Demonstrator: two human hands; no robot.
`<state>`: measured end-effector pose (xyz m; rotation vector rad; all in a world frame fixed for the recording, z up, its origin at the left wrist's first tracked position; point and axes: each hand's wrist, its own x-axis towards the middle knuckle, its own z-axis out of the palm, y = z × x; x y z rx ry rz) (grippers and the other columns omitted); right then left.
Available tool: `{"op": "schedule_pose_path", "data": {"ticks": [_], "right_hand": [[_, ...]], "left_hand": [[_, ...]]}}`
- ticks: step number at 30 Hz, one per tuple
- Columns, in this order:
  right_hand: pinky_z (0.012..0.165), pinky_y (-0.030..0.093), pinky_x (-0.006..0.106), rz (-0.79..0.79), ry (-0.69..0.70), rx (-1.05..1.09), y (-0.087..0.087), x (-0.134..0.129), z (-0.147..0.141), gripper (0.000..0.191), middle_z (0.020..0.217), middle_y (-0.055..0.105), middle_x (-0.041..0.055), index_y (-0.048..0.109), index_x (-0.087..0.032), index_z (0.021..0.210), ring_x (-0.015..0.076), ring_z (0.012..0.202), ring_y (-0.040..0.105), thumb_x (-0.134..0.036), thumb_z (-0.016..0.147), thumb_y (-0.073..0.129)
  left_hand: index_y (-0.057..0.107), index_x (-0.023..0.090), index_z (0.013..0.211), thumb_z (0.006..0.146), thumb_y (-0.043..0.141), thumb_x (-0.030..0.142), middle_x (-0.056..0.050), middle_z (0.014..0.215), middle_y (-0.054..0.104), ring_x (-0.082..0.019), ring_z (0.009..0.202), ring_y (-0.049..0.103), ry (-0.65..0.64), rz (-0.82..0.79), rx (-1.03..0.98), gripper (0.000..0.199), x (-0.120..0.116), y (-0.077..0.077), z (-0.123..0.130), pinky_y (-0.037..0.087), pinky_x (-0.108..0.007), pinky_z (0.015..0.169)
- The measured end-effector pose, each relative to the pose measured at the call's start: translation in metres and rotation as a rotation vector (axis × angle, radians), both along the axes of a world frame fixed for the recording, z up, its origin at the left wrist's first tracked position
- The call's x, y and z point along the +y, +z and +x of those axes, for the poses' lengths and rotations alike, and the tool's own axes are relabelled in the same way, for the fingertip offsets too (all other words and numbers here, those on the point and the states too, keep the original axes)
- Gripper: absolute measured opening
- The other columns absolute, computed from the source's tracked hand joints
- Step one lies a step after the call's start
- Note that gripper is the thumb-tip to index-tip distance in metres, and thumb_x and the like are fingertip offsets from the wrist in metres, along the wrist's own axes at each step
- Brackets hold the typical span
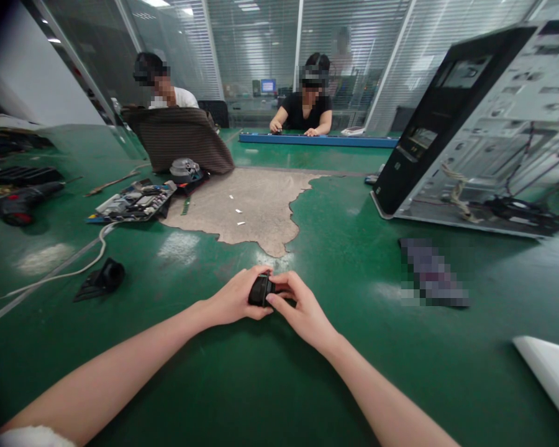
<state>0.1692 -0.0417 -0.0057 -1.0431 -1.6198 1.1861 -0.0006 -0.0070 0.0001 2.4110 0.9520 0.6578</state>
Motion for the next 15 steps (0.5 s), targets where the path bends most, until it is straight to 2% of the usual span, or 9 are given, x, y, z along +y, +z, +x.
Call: {"op": "schedule_pose_path", "data": {"ticks": [4, 10, 15], "right_hand": [[0.085, 0.046, 0.030, 0.035, 0.019, 0.012, 0.0002, -0.0013, 0.0007, 0.019, 0.101, 0.046, 0.0022, 0.048, -0.024, 0.095, 0.0151, 0.097, 0.050, -0.023, 0.077, 0.054], [0.079, 0.046, 0.028, 0.038, -0.052, 0.032, -0.0039, 0.0027, -0.0021, 0.008, 0.090, 0.048, 0.0010, 0.049, -0.022, 0.084, 0.0140, 0.091, 0.051, -0.025, 0.078, 0.052], [0.076, 0.047, 0.028, -0.035, -0.062, 0.001, -0.0012, 0.0045, -0.0048, 0.019, 0.092, 0.052, 0.0017, 0.045, -0.022, 0.096, 0.0140, 0.087, 0.053, -0.026, 0.079, 0.051]], "left_hand": [[0.031, 0.019, 0.115, 0.064, 0.063, 0.032, -0.006, 0.102, 0.053, -0.022, 0.086, 0.052, -0.007, -0.022, -0.010, 0.062, -0.0001, 0.0005, 0.0002, 0.041, -0.033, 0.073], [0.033, 0.018, 0.114, 0.061, 0.065, 0.034, -0.007, 0.102, 0.052, -0.023, 0.088, 0.052, -0.016, -0.010, 0.006, 0.064, 0.0002, 0.0002, 0.0005, 0.040, -0.035, 0.075], [0.031, 0.019, 0.116, 0.062, 0.064, 0.033, -0.007, 0.105, 0.051, -0.024, 0.090, 0.051, -0.009, -0.042, -0.033, 0.065, 0.0007, 0.0012, 0.0006, 0.040, -0.035, 0.077]]}}
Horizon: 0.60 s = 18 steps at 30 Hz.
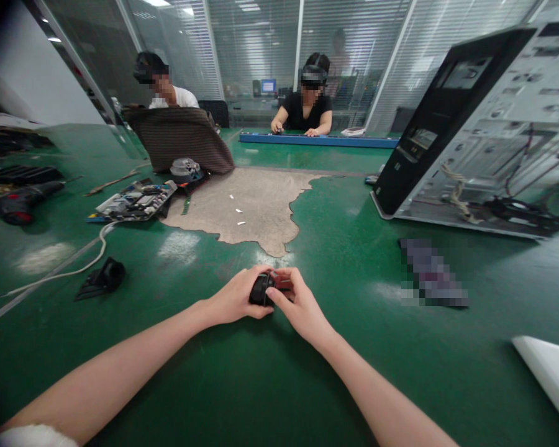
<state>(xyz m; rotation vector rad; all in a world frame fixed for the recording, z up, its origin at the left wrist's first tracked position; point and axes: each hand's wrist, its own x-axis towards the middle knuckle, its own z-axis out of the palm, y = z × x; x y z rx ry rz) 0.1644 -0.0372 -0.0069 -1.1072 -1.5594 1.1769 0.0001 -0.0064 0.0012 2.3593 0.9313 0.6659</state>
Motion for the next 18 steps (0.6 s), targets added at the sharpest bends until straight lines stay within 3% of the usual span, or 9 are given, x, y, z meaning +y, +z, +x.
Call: {"op": "schedule_pose_path", "data": {"ticks": [4, 10, 18], "right_hand": [[0.069, 0.048, 0.027, 0.011, 0.053, -0.053, 0.0041, -0.0021, 0.0003, 0.015, 0.088, 0.053, 0.0012, 0.045, -0.022, 0.097, 0.0125, 0.077, 0.055, -0.027, 0.082, 0.045], [0.082, 0.046, 0.033, 0.107, 0.061, -0.106, 0.0034, -0.0028, 0.0032, 0.025, 0.101, 0.049, 0.0042, 0.046, -0.023, 0.105, 0.0170, 0.096, 0.051, -0.024, 0.080, 0.049], [0.076, 0.046, 0.029, 0.076, 0.013, -0.046, 0.0036, 0.0039, 0.0000, 0.018, 0.093, 0.051, 0.0017, 0.047, -0.023, 0.099, 0.0139, 0.086, 0.053, -0.027, 0.082, 0.047]], "left_hand": [[0.032, 0.019, 0.116, 0.062, 0.065, 0.034, -0.007, 0.104, 0.052, -0.023, 0.089, 0.052, 0.013, -0.032, -0.028, 0.065, -0.0002, 0.0004, 0.0000, 0.040, -0.035, 0.077], [0.031, 0.019, 0.115, 0.065, 0.062, 0.032, -0.006, 0.100, 0.051, -0.020, 0.085, 0.052, 0.040, -0.119, -0.094, 0.060, 0.0000, 0.0015, 0.0003, 0.041, -0.032, 0.075], [0.031, 0.020, 0.117, 0.065, 0.065, 0.036, -0.008, 0.109, 0.046, -0.022, 0.096, 0.049, 0.020, -0.216, -0.177, 0.064, 0.0004, 0.0052, -0.0002, 0.038, -0.035, 0.083]]}}
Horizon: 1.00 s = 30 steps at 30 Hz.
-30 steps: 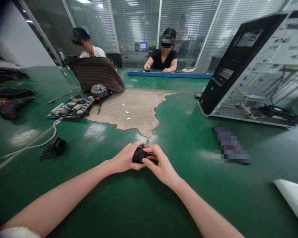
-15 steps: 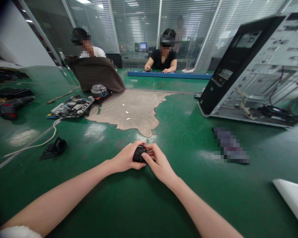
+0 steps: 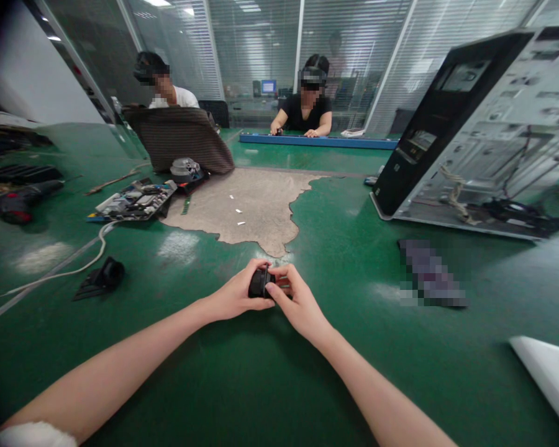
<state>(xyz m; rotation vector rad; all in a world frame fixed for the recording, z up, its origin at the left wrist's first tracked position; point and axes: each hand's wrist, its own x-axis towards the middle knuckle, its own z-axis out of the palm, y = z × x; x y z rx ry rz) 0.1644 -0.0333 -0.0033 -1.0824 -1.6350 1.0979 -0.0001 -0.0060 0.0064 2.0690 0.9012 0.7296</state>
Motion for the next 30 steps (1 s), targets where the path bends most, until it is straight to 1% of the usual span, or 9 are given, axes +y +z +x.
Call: {"op": "schedule_pose_path", "data": {"ticks": [4, 9, 14, 17, 21, 23, 26, 30], "right_hand": [[0.077, 0.046, 0.029, -0.032, -0.017, 0.013, 0.0019, 0.0006, -0.0010, 0.021, 0.098, 0.051, 0.0025, 0.045, -0.023, 0.100, 0.0142, 0.086, 0.053, -0.027, 0.080, 0.049], [0.076, 0.045, 0.029, -0.055, -0.001, 0.028, 0.0014, 0.0001, 0.0002, 0.019, 0.092, 0.052, 0.0014, 0.047, -0.023, 0.098, 0.0132, 0.082, 0.053, -0.028, 0.079, 0.050], [0.084, 0.044, 0.031, -0.055, 0.058, 0.077, 0.0012, -0.0016, 0.0024, 0.027, 0.101, 0.050, 0.0026, 0.046, -0.024, 0.102, 0.0146, 0.092, 0.052, -0.026, 0.076, 0.055], [0.086, 0.044, 0.033, -0.033, 0.035, 0.080, 0.0015, -0.0015, 0.0011, 0.024, 0.100, 0.050, 0.0024, 0.048, -0.024, 0.100, 0.0150, 0.094, 0.052, -0.026, 0.077, 0.053], [0.081, 0.047, 0.031, 0.007, -0.043, 0.072, 0.0019, -0.0004, -0.0031, 0.015, 0.092, 0.050, 0.0014, 0.050, -0.023, 0.092, 0.0145, 0.088, 0.054, -0.027, 0.078, 0.052], [0.080, 0.047, 0.032, 0.012, -0.052, 0.062, 0.0022, -0.0003, -0.0041, 0.017, 0.095, 0.051, 0.0023, 0.049, -0.024, 0.095, 0.0153, 0.091, 0.054, -0.026, 0.079, 0.051], [0.083, 0.046, 0.033, 0.010, -0.037, 0.022, 0.0031, -0.0013, -0.0029, 0.023, 0.101, 0.052, 0.0041, 0.046, -0.024, 0.103, 0.0163, 0.096, 0.053, -0.025, 0.081, 0.048], [0.086, 0.045, 0.034, 0.085, 0.000, -0.020, 0.0058, -0.0044, 0.0009, 0.025, 0.105, 0.048, 0.0043, 0.049, -0.025, 0.105, 0.0167, 0.100, 0.050, -0.023, 0.081, 0.049]], "left_hand": [[0.029, 0.019, 0.117, 0.067, 0.064, 0.037, -0.008, 0.110, 0.045, -0.022, 0.099, 0.047, -0.061, -0.016, -0.035, 0.064, 0.0032, -0.0006, -0.0027, 0.037, -0.034, 0.085], [0.029, 0.019, 0.117, 0.068, 0.063, 0.039, -0.008, 0.108, 0.044, -0.022, 0.100, 0.046, -0.075, -0.026, -0.067, 0.063, 0.0063, -0.0044, -0.0046, 0.036, -0.034, 0.085], [0.030, 0.019, 0.116, 0.068, 0.062, 0.039, -0.008, 0.107, 0.044, -0.022, 0.098, 0.047, -0.070, -0.062, -0.098, 0.061, 0.0065, -0.0063, -0.0047, 0.037, -0.033, 0.084], [0.030, 0.019, 0.117, 0.068, 0.062, 0.040, -0.008, 0.108, 0.044, -0.022, 0.098, 0.047, -0.062, -0.067, -0.091, 0.062, 0.0061, -0.0060, -0.0043, 0.037, -0.034, 0.084], [0.029, 0.019, 0.117, 0.068, 0.063, 0.039, -0.008, 0.110, 0.044, -0.022, 0.100, 0.046, -0.064, -0.054, -0.073, 0.063, 0.0054, -0.0041, -0.0039, 0.036, -0.035, 0.085], [0.030, 0.020, 0.117, 0.068, 0.063, 0.039, -0.008, 0.110, 0.044, -0.022, 0.100, 0.046, -0.063, -0.056, -0.070, 0.062, 0.0050, -0.0027, -0.0038, 0.036, -0.035, 0.085], [0.030, 0.020, 0.116, 0.069, 0.062, 0.038, -0.008, 0.108, 0.045, -0.022, 0.099, 0.046, -0.074, -0.073, -0.071, 0.061, 0.0044, -0.0014, -0.0034, 0.036, -0.036, 0.085], [0.029, 0.019, 0.116, 0.072, 0.058, 0.039, -0.007, 0.106, 0.045, -0.021, 0.096, 0.047, -0.089, -0.136, -0.123, 0.057, 0.0033, -0.0019, -0.0021, 0.037, -0.034, 0.083]]}}
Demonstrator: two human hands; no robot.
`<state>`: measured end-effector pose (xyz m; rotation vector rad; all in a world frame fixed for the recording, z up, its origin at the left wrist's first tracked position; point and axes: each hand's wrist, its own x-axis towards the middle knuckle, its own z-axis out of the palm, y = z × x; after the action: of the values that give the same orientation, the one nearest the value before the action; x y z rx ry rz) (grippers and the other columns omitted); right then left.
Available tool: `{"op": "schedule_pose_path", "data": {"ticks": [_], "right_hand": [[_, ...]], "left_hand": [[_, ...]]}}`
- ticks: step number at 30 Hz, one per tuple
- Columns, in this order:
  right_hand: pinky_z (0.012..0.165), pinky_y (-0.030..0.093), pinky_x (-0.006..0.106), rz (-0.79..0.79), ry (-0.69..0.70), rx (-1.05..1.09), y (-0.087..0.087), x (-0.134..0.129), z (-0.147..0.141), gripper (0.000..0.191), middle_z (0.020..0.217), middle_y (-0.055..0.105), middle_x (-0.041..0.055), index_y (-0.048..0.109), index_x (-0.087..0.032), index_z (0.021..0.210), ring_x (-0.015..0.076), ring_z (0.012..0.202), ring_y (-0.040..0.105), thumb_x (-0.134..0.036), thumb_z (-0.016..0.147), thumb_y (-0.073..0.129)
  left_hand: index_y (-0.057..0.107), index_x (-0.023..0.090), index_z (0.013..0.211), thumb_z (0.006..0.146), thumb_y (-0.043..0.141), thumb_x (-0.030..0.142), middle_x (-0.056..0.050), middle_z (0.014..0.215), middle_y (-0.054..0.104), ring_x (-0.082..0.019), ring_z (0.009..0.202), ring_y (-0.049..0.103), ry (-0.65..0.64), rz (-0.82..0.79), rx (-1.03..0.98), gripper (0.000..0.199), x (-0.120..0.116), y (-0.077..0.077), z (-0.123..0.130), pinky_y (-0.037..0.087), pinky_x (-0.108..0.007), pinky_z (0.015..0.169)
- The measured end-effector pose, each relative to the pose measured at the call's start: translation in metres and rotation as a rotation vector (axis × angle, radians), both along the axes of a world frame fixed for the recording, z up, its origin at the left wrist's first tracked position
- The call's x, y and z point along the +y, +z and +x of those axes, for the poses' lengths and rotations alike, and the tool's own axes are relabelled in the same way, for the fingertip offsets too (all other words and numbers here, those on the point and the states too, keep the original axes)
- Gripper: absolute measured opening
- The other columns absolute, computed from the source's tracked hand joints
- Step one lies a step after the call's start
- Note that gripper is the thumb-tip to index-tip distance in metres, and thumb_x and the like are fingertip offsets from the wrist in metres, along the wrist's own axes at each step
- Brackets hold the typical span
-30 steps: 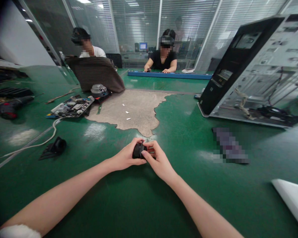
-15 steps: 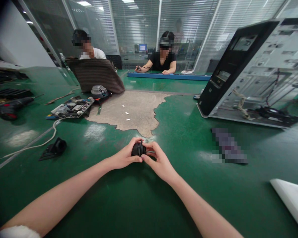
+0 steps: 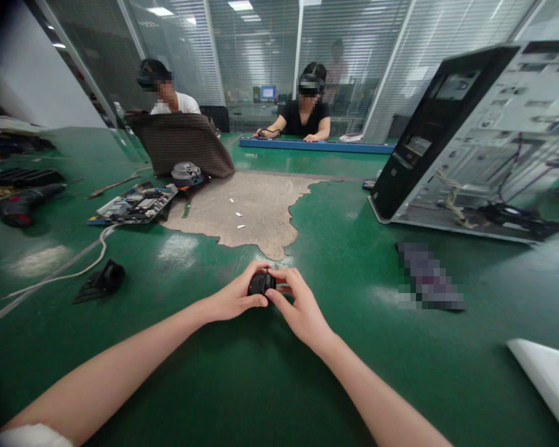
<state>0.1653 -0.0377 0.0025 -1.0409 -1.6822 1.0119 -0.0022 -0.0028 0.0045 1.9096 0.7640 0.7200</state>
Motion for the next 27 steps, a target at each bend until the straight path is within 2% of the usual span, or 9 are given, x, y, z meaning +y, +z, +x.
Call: {"op": "schedule_pose_path", "data": {"ticks": [4, 9, 12, 14, 20, 24, 27], "right_hand": [[0.091, 0.042, 0.034, 0.067, 0.032, 0.008, 0.004, -0.002, 0.001, 0.028, 0.108, 0.045, 0.0040, 0.050, -0.027, 0.108, 0.0171, 0.107, 0.046, -0.022, 0.080, 0.049], [0.085, 0.045, 0.034, 0.086, -0.031, -0.007, 0.008, -0.002, 0.000, 0.020, 0.102, 0.049, 0.0042, 0.054, -0.026, 0.099, 0.0184, 0.101, 0.049, -0.026, 0.079, 0.052], [0.087, 0.045, 0.036, 0.057, -0.014, 0.007, 0.010, -0.003, 0.000, 0.027, 0.103, 0.050, 0.0043, 0.049, -0.027, 0.108, 0.0178, 0.099, 0.050, -0.024, 0.080, 0.050], [0.088, 0.044, 0.037, 0.049, 0.000, 0.007, 0.011, -0.004, 0.000, 0.032, 0.104, 0.050, 0.0045, 0.047, -0.027, 0.112, 0.0177, 0.099, 0.051, -0.023, 0.081, 0.049], [0.092, 0.042, 0.038, 0.080, 0.039, -0.011, 0.013, -0.004, 0.001, 0.030, 0.109, 0.047, 0.0051, 0.051, -0.028, 0.110, 0.0195, 0.107, 0.046, -0.024, 0.080, 0.050], [0.087, 0.045, 0.035, 0.087, -0.005, -0.001, 0.012, -0.003, 0.001, 0.020, 0.101, 0.049, 0.0045, 0.056, -0.026, 0.099, 0.0190, 0.102, 0.049, -0.026, 0.080, 0.051], [0.088, 0.045, 0.036, 0.053, -0.001, 0.016, 0.013, -0.003, 0.000, 0.025, 0.101, 0.050, 0.0041, 0.052, -0.026, 0.104, 0.0177, 0.098, 0.051, -0.025, 0.080, 0.051]], "left_hand": [[0.031, 0.017, 0.115, 0.076, 0.051, 0.046, -0.007, 0.105, 0.045, -0.020, 0.096, 0.046, -0.015, -0.056, -0.096, 0.053, -0.002, 0.001, 0.002, 0.037, -0.033, 0.082], [0.032, 0.017, 0.114, 0.076, 0.048, 0.051, -0.008, 0.108, 0.042, -0.021, 0.099, 0.043, -0.011, -0.072, -0.115, 0.053, -0.006, 0.006, 0.005, 0.036, -0.034, 0.085], [0.033, 0.017, 0.113, 0.077, 0.046, 0.050, -0.007, 0.106, 0.043, -0.020, 0.099, 0.044, -0.025, -0.097, -0.121, 0.050, -0.007, 0.009, 0.005, 0.036, -0.034, 0.086], [0.033, 0.017, 0.112, 0.078, 0.045, 0.050, -0.006, 0.103, 0.044, -0.019, 0.096, 0.045, -0.034, -0.112, -0.123, 0.048, -0.007, 0.009, 0.004, 0.037, -0.033, 0.084], [0.036, 0.017, 0.109, 0.078, 0.041, 0.054, -0.005, 0.097, 0.045, -0.017, 0.088, 0.047, 0.022, -0.127, -0.099, 0.049, -0.004, 0.007, 0.003, 0.039, -0.030, 0.078], [0.037, 0.017, 0.109, 0.077, 0.042, 0.054, -0.005, 0.096, 0.046, -0.016, 0.084, 0.047, -0.011, -0.156, -0.083, 0.050, -0.006, 0.008, 0.003, 0.040, -0.028, 0.073], [0.036, 0.016, 0.110, 0.077, 0.042, 0.054, -0.005, 0.095, 0.047, -0.016, 0.083, 0.047, -0.032, -0.183, -0.096, 0.051, -0.007, 0.009, 0.003, 0.040, -0.027, 0.071]]}}
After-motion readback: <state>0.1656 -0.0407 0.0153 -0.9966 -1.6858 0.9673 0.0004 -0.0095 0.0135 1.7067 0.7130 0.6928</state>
